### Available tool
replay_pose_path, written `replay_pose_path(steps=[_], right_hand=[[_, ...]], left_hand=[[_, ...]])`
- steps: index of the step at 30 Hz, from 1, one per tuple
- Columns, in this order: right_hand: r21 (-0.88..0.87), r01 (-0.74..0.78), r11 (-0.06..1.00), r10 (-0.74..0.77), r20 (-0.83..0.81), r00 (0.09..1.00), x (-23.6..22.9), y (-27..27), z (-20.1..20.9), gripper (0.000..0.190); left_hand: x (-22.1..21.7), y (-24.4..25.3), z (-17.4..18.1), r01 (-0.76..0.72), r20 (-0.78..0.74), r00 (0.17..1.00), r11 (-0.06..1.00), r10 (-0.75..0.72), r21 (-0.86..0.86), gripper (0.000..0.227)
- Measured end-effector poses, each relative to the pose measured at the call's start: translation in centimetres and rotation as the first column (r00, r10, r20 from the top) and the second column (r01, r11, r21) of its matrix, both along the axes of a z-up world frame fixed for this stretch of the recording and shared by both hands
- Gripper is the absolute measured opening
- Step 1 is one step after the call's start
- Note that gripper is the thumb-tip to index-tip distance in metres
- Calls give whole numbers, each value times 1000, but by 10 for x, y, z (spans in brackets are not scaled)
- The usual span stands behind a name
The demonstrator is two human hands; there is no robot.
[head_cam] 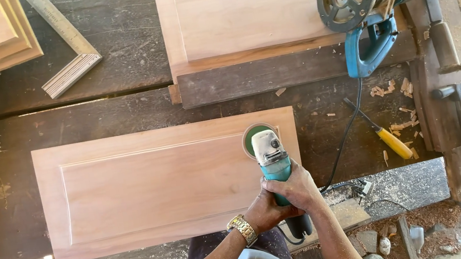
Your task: Sanding the surface of a decorative wooden panel using a handheld power sander on a workbench.
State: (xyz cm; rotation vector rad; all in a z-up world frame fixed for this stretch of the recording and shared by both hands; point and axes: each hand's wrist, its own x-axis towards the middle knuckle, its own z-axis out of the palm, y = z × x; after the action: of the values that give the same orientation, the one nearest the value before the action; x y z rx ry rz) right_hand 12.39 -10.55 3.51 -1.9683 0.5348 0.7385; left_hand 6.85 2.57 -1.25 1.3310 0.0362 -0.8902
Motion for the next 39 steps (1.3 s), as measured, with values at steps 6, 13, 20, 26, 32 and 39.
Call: replay_pose_path(steps=[6,13,20,26,32,39], right_hand=[[-14,7,1000,-8,-13,1000,-2,-24,-6,67],[6,48,999,-48,5,999,-5,-43,-8,68],[65,171,983,-173,15,985,-13,-62,-11,60],[89,273,958,-276,12,961,-27,-74,-12,53],[64,261,963,-262,0,965,-27,-63,-4,53],[84,166,983,-166,-7,986,-20,-41,-7,55]], left_hand=[[4,-18,-3,29,29,999,999,-28,-42,71],[5,-36,-9,71,31,997,997,-72,4,78],[11,-55,-11,110,52,993,993,-107,-52,88],[9,-63,-8,195,13,981,979,-196,63,111],[-1,-56,-12,166,46,985,986,-165,-12,97],[-1,-33,-4,50,58,997,995,-45,-88,89]])
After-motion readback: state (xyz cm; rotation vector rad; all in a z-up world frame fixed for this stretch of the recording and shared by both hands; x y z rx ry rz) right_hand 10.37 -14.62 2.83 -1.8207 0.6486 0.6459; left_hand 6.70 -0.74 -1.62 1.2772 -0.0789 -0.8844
